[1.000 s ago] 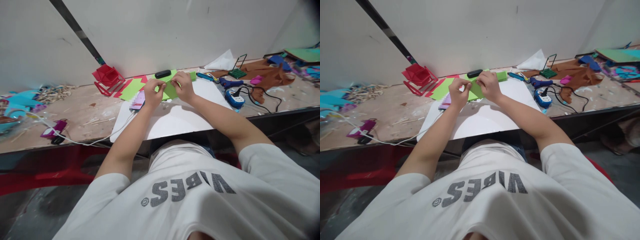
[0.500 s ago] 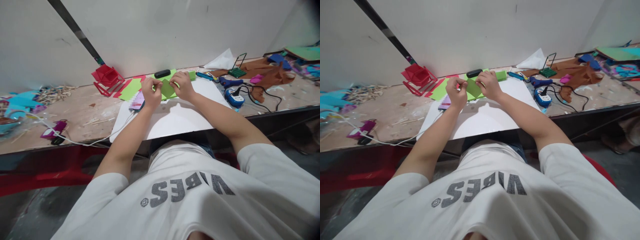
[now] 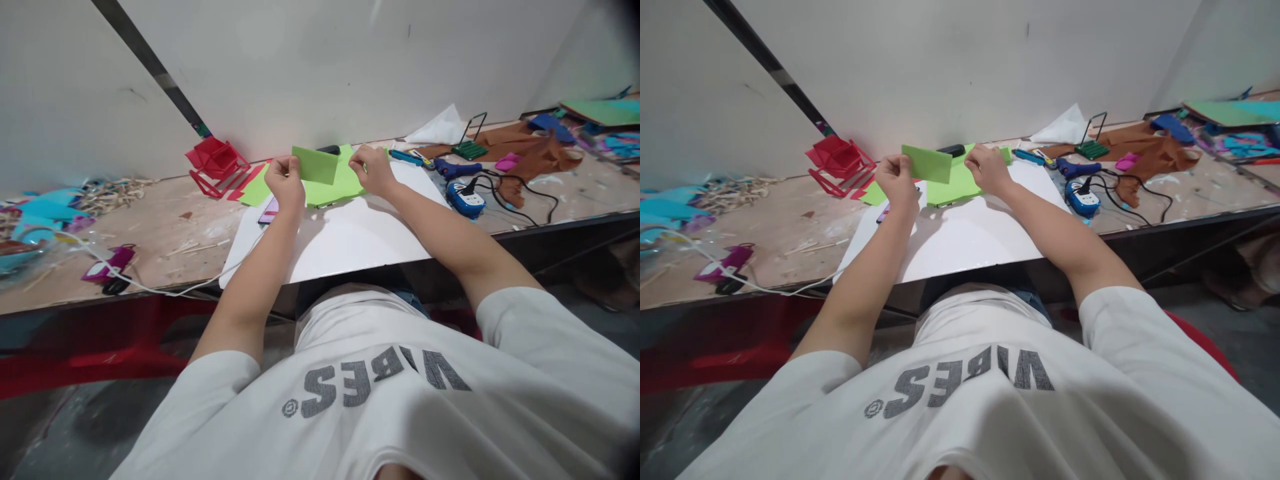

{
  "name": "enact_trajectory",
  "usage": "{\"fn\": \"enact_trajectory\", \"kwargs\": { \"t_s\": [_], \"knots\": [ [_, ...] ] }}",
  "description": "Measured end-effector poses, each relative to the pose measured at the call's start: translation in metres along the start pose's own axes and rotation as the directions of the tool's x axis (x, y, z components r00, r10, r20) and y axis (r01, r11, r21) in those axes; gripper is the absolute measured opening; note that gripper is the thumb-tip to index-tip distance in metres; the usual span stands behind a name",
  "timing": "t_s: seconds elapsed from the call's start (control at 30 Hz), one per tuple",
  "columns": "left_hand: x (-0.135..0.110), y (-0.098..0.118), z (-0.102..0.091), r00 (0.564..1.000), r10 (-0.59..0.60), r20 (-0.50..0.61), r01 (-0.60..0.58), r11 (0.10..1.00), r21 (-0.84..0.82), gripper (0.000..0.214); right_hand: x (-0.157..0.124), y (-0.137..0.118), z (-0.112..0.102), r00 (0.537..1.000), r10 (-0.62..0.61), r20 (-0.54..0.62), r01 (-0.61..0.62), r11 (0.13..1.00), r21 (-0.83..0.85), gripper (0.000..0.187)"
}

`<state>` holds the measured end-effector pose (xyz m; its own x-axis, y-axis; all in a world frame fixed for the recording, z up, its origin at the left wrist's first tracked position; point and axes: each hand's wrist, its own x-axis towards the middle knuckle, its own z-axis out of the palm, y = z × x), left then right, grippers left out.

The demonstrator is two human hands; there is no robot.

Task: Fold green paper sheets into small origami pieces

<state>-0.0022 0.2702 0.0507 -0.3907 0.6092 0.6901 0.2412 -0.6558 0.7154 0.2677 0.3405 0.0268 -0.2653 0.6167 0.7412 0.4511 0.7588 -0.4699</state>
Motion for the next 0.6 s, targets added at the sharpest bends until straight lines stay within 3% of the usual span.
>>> {"fn": "enact_trajectory", "kwargs": {
  "t_s": [0.1, 0.23, 0.37, 0.6],
  "knots": [
    [0.001, -0.005, 0.0, 0.98, -0.189, 0.064, 0.195, 0.976, -0.101, 0.084, -0.005, -0.016, 0.01, 0.987, 0.159, 0.039, -0.164, 0.955, 0.247, 0.067],
    [-0.004, -0.015, 0.002, 0.927, -0.353, 0.125, 0.367, 0.923, -0.116, 0.089, -0.016, -0.06, 0.029, 0.946, 0.272, 0.173, -0.323, 0.787, 0.525, 0.084],
    [-0.009, -0.021, 0.007, 0.882, -0.43, 0.194, 0.453, 0.887, -0.093, 0.087, -0.018, -0.082, 0.031, 0.93, 0.348, 0.119, -0.352, 0.749, 0.562, 0.074],
    [-0.024, 0.004, 0.019, 0.755, -0.605, 0.254, 0.621, 0.783, 0.02, 0.05, -0.004, -0.061, 0.02, 0.911, 0.406, -0.071, -0.314, 0.795, 0.52, 0.085]
  ]
}}
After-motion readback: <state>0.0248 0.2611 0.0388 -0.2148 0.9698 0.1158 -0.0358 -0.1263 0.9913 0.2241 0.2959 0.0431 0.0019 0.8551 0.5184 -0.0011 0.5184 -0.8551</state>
